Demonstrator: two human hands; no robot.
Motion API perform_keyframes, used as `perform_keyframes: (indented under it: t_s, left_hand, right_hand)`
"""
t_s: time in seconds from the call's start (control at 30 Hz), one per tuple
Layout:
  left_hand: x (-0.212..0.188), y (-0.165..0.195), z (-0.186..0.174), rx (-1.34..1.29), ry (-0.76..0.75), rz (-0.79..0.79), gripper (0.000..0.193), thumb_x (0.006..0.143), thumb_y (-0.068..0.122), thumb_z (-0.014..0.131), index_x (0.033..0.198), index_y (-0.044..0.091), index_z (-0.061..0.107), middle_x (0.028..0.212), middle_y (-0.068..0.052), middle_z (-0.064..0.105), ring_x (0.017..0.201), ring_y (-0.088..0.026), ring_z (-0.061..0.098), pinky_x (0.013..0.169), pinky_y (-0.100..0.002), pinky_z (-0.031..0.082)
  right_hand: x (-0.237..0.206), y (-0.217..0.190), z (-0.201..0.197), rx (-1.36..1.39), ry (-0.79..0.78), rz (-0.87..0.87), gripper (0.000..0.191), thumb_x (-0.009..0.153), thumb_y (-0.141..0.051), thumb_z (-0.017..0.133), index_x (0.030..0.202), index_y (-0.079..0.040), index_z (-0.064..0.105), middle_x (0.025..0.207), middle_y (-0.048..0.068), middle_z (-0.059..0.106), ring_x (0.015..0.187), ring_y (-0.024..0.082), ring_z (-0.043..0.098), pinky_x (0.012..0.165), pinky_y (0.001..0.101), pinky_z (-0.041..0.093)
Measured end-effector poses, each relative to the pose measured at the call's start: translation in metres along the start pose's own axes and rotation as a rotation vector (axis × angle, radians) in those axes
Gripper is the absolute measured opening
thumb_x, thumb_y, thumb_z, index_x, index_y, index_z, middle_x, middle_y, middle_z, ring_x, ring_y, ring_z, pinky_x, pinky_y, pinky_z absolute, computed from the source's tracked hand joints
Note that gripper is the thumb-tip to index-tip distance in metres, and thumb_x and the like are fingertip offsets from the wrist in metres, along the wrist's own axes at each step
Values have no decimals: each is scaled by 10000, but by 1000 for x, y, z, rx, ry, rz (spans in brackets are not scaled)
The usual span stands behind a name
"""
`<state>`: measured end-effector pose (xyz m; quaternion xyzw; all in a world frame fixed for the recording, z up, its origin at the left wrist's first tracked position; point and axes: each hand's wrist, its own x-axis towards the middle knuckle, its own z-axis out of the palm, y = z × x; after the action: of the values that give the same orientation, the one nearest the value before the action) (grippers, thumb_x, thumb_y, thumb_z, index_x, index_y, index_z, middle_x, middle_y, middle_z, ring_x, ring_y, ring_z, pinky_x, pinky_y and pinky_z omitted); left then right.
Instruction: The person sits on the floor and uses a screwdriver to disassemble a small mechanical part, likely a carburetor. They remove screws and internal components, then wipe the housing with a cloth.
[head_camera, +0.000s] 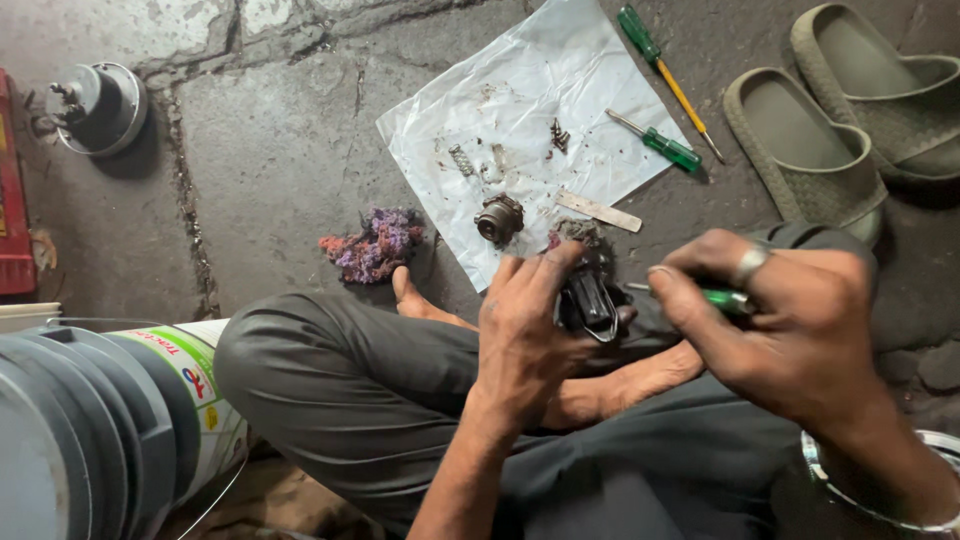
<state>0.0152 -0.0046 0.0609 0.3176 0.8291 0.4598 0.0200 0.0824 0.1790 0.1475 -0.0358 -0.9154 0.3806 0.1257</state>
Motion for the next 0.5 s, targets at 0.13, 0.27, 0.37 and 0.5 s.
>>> perform_keyframes:
  t_s: [0.13, 0.27, 0.37, 0.5]
  left_hand:
    - [1, 0, -2, -168, -82, -141, 721, 683, 328, 935, 1280, 50, 641, 1181, -100, 746, 1084, -246, 700, 968, -349, 567]
    - [1, -5, -5, -498, -220, -419, 748, 656, 333, 928, 1283, 48, 636, 1109, -85, 772, 1044, -164, 738, 939, -294, 584]
    - [-1, -12, -4, -714, -228, -423, 784, 708, 436, 925, 1302, 23, 623, 1122, -83, 755, 1052, -139, 700, 935, -279, 557]
    - [-8, -15, 2, -1023, -187, -301, 879, 835, 737, 728, 1303, 0, 631, 1166, -52, 717, 1115, -139, 671, 991, -269, 537]
  right_hand:
    - [-12, 1, -10, 122, 65, 146, 53, 910, -49, 740, 933, -2, 747, 770, 55, 747, 603, 93, 708, 514, 220, 515]
    - [-24, 15, -5, 197, 103, 129, 50, 971, -29, 714, 989, 12, 737, 827, 66, 749, 669, 89, 699, 582, 206, 520]
    - [-37, 21, 2, 267, 103, 102, 78, 947, -37, 710, 1000, 17, 727, 924, 86, 758, 701, 98, 701, 667, 233, 537]
    - [-47, 25, 6, 239, 7, 72, 129, 866, -45, 771, 981, 4, 738, 826, 81, 774, 689, 127, 712, 578, 229, 552]
